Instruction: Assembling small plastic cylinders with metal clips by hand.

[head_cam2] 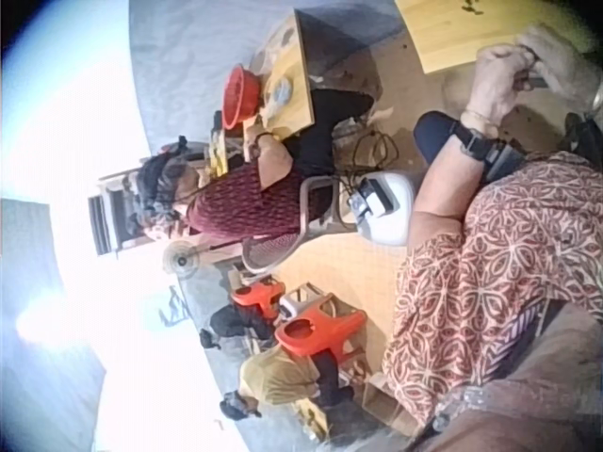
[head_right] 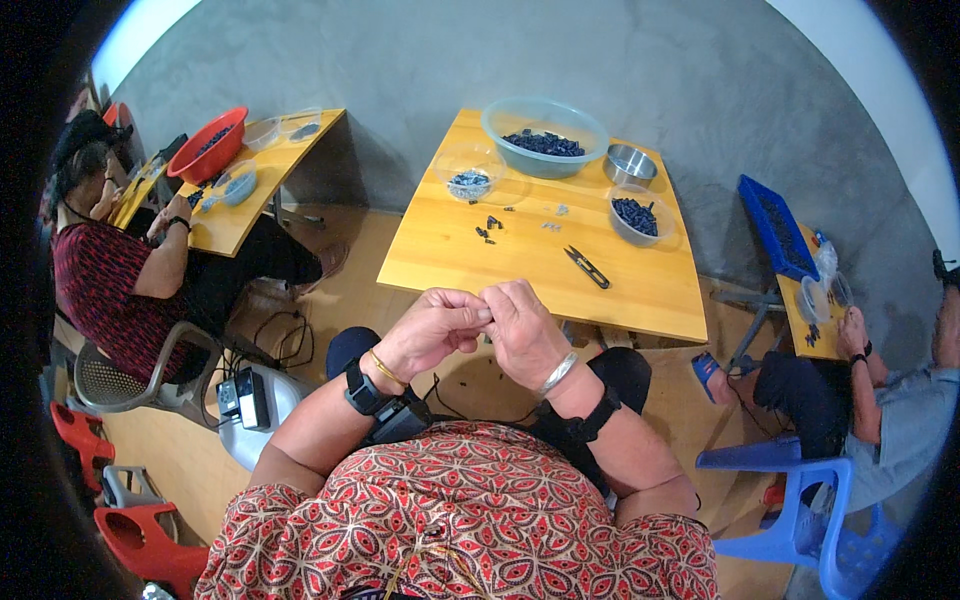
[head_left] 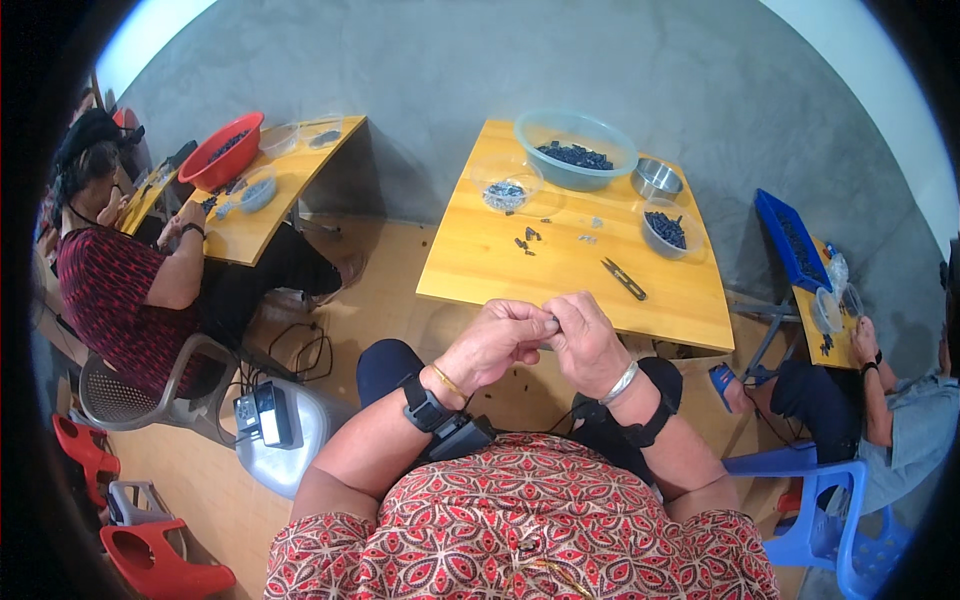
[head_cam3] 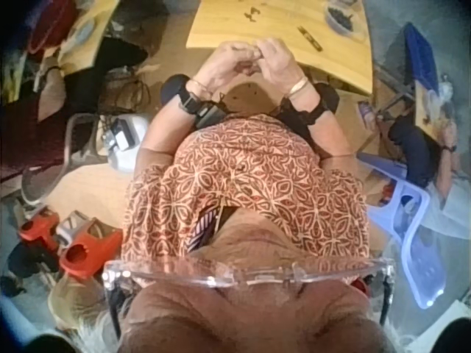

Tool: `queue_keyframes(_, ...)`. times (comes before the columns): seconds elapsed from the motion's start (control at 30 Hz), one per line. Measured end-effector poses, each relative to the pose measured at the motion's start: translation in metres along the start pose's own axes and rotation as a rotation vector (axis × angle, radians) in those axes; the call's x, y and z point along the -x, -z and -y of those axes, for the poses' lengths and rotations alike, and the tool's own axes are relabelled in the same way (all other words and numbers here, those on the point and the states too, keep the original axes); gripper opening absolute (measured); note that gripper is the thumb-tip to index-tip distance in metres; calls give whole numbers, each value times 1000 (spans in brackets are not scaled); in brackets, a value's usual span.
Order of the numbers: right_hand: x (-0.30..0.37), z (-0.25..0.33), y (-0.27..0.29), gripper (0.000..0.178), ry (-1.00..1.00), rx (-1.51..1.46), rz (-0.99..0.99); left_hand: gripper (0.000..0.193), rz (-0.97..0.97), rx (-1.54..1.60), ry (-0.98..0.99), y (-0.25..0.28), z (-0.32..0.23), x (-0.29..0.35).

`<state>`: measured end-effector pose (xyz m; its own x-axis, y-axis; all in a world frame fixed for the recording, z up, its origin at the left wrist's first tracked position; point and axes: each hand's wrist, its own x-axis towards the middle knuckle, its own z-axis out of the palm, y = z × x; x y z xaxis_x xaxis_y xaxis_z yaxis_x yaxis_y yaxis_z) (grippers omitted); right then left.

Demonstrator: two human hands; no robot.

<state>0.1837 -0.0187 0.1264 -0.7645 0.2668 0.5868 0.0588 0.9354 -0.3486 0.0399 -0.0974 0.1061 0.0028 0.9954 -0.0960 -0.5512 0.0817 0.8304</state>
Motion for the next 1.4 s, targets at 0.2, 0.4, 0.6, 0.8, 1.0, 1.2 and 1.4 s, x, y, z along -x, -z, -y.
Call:
queue_keyframes(0.2,-1,2,12,40,-85,-169,-9,14,11,96,39,-7,-5,1)
queue_keyframes(0.4,-2,-30,20,30,-240,-526,-24,14,110,153,80,7,-4,-7)
queue_keyframes(0.6,-11,-41,4,20,-351,-686,32,20,28,101,93,12,-5,-26)
queue_keyframes(0.8,-14,-105,18,9,-423,-219,-159,23,23,146,154,42,18,-50)
queue_keyframes(1.0,-25,-247,79,8,-515,388,-388,24,-20,96,81,59,21,-93)
queue_keyframes(1.2,-72,-234,0,10,-371,183,-64,22,-107,172,37,85,29,-114)
queue_keyframes(1.4,-111,-214,-82,15,-174,139,208,19,-136,300,-117,100,27,-112)
